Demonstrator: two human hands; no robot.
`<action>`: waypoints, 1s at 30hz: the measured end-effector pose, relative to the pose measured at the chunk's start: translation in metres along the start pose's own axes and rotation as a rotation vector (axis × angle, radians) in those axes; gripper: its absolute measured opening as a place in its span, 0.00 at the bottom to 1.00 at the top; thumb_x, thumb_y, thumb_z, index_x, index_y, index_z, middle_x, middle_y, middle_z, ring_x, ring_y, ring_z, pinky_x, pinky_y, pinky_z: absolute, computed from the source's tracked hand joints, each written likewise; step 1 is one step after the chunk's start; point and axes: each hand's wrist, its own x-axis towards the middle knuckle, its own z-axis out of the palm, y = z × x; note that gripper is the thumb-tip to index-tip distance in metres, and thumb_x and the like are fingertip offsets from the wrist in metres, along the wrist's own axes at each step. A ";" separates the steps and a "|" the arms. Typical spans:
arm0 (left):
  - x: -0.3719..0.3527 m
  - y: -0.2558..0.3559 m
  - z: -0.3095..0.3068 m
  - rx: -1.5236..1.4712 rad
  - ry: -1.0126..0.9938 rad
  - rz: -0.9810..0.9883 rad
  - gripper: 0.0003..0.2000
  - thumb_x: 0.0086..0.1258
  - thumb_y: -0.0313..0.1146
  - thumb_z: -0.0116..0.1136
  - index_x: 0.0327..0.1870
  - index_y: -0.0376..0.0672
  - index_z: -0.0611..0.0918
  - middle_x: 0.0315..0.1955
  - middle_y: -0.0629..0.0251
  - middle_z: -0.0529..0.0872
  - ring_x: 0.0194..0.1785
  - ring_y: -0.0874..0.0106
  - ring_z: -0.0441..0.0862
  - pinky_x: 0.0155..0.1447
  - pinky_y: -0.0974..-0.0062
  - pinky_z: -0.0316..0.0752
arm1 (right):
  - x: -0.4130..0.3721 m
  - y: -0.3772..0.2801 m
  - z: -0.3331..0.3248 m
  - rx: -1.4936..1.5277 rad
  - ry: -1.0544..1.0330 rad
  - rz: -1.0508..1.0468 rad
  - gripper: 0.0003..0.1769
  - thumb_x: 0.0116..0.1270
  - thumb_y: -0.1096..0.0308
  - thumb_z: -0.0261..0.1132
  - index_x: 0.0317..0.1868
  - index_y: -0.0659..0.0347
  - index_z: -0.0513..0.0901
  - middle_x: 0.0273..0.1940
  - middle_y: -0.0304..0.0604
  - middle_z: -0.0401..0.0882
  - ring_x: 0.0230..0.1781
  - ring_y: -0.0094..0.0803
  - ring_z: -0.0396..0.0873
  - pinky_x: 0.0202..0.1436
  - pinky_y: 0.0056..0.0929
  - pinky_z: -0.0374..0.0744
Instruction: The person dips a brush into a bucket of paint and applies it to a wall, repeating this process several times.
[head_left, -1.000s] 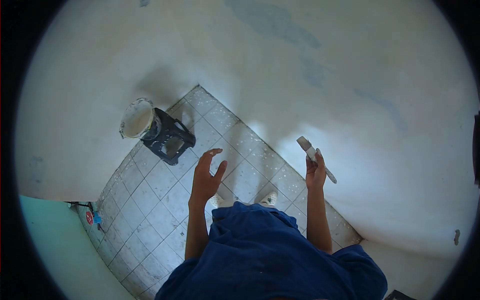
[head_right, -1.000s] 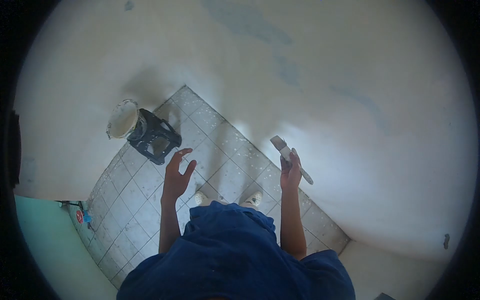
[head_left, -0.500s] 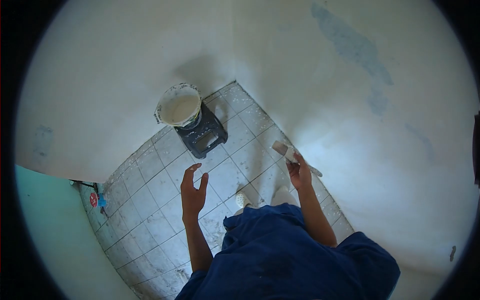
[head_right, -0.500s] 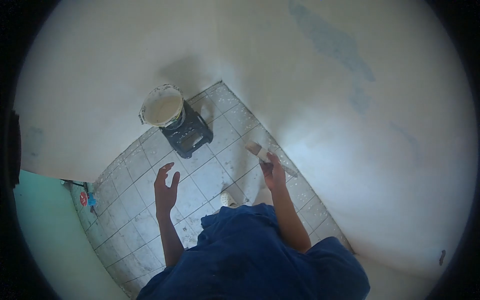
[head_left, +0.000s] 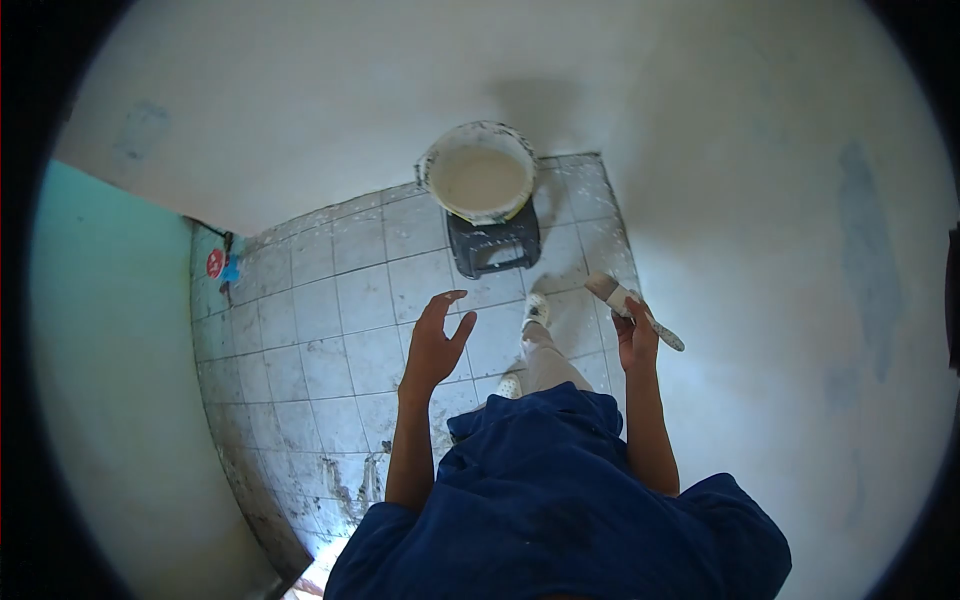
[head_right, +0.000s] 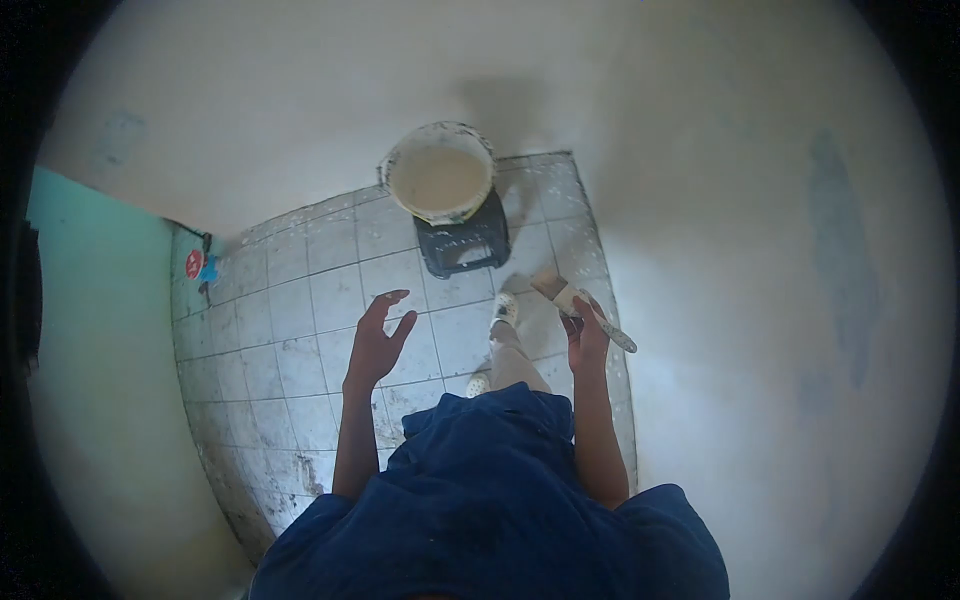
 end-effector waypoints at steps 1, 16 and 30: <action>0.015 -0.004 -0.002 0.014 0.015 -0.005 0.16 0.66 0.36 0.61 0.53 0.41 0.78 0.52 0.58 0.81 0.58 0.60 0.77 0.60 0.66 0.71 | 0.018 0.000 0.014 -0.022 -0.014 0.022 0.24 0.60 0.70 0.68 0.55 0.62 0.72 0.49 0.44 0.75 0.49 0.33 0.77 0.51 0.28 0.80; 0.195 -0.103 0.027 0.026 -0.015 -0.202 0.21 0.65 0.38 0.61 0.57 0.39 0.75 0.55 0.56 0.78 0.59 0.59 0.75 0.60 0.63 0.71 | 0.269 0.081 0.230 -0.772 -0.558 -0.349 0.21 0.51 0.67 0.72 0.46 0.65 0.80 0.40 0.42 0.81 0.40 0.27 0.79 0.45 0.25 0.77; 0.269 -0.218 0.057 0.074 -0.185 -0.246 0.29 0.66 0.36 0.57 0.65 0.33 0.65 0.67 0.45 0.61 0.70 0.52 0.61 0.69 0.63 0.63 | 0.377 0.236 0.235 -1.402 -0.589 -0.151 0.22 0.46 0.66 0.72 0.45 0.58 0.83 0.45 0.45 0.82 0.46 0.40 0.81 0.51 0.31 0.77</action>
